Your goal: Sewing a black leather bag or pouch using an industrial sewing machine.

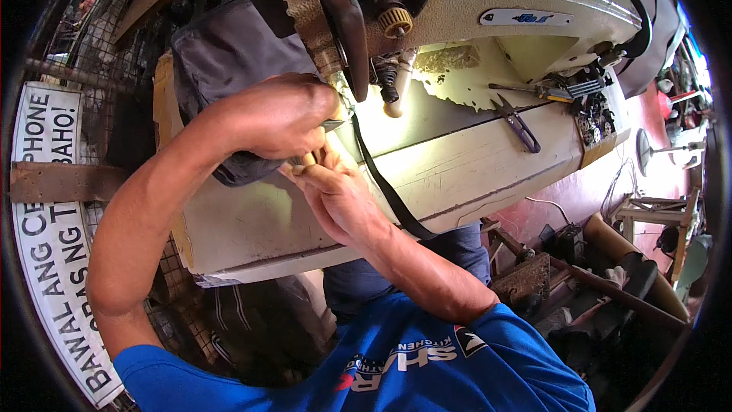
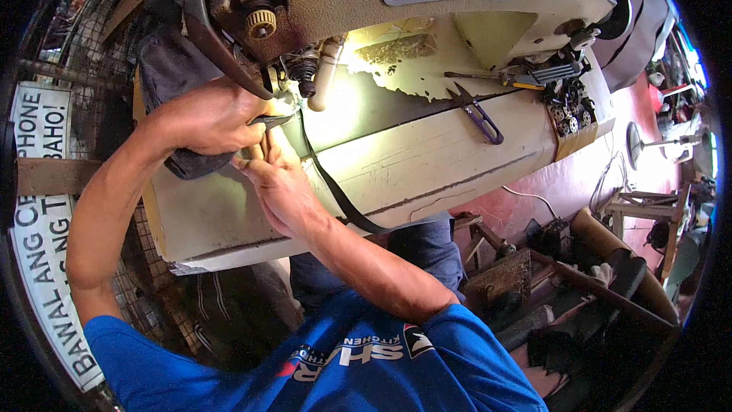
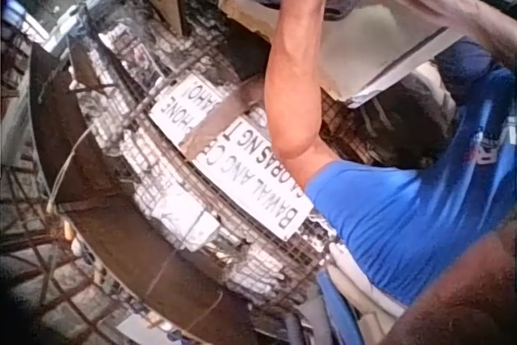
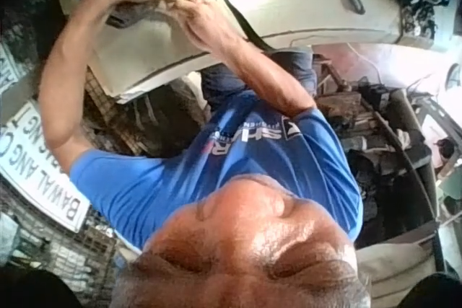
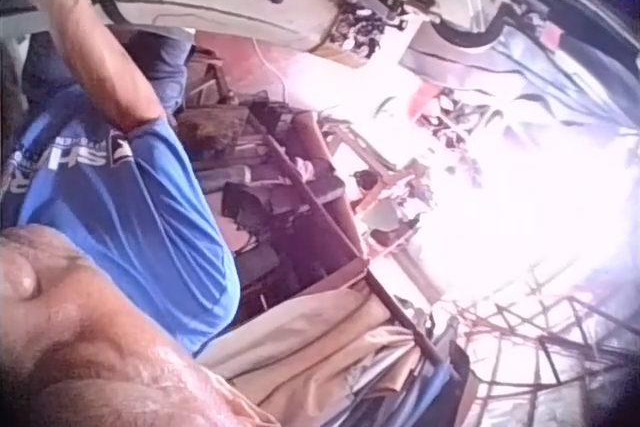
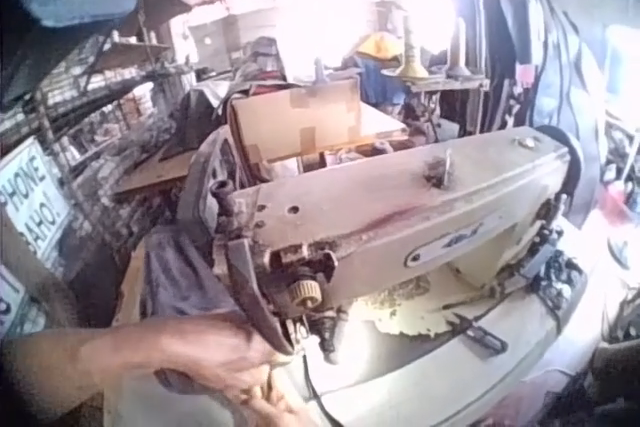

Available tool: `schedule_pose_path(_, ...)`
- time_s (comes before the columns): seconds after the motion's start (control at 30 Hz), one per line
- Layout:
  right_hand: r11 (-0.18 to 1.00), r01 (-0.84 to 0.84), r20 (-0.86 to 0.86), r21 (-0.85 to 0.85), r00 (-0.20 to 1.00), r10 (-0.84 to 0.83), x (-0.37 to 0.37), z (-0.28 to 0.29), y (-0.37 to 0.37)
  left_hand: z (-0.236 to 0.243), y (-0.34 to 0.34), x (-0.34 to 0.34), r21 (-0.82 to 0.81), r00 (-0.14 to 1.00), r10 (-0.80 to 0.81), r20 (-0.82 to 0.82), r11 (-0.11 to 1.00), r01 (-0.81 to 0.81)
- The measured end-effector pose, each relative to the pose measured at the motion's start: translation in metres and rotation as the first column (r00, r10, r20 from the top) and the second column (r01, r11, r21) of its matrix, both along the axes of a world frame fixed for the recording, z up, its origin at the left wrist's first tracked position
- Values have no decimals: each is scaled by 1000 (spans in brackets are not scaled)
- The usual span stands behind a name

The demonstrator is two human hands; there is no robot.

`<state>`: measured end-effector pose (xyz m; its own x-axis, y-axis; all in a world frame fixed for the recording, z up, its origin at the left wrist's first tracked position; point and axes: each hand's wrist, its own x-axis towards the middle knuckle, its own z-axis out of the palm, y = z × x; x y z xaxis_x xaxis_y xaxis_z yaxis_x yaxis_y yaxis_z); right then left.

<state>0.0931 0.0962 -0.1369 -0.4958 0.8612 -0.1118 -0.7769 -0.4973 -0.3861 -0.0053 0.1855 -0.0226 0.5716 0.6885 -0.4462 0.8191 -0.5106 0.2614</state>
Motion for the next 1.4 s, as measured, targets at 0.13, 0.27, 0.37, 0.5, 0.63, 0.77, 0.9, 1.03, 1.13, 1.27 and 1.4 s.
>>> schedule_pose_path(0.13, 990, -11, 25, -140, 1000, 14, -15, -10, 1, -11, -19, 11, 184, 981, -148, -126, 968, 169)
schedule_pose_path(0.27, 968, -150, 237, -200, 951, 196, 9, 8, -4, -19, -31, 3, 253, 986, -109, -128, 958, 139)
schedule_pose_path(0.37, 999, -36, 255, 30, 967, 27, 39, 15, -27, -25, -8, -24, 0, 996, 8, 85, 1000, -8)
schedule_pose_path(0.5, 995, 94, 228, -28, 970, -85, 46, 17, -17, -16, 10, -34, -281, 916, 106, 387, 960, 7)
schedule_pose_path(0.63, 992, 89, -6, -88, 996, -90, 36, 15, -5, -13, 14, -28, -205, 956, 43, 291, 979, 19)
schedule_pose_path(0.77, 987, 122, -98, -102, 986, -132, 26, 8, -7, -17, 3, -23, -5, 974, -44, 222, 999, 47)
schedule_pose_path(0.9, 982, 105, -188, -158, 973, -134, 19, -7, -12, -6, -4, 4, 90, 993, -105, 59, 991, 99)
schedule_pose_path(1.03, 962, 152, -38, -226, 986, -165, 25, 6, -27, -54, -48, -10, 435, 984, -159, 79, 894, 109)
schedule_pose_path(1.13, 866, -217, 717, 450, 666, -206, 83, 38, -47, -65, -77, 2, 588, 994, -106, 4, 805, 83)
schedule_pose_path(1.27, 568, -512, 617, 644, -91, -782, 93, 30, 18, -79, -83, -6, 584, 990, -19, 142, 809, -68)
schedule_pose_path(1.4, 649, -565, 765, 509, -50, -643, 76, 18, 34, -67, -78, -6, 400, 997, 42, 60, 914, -63)
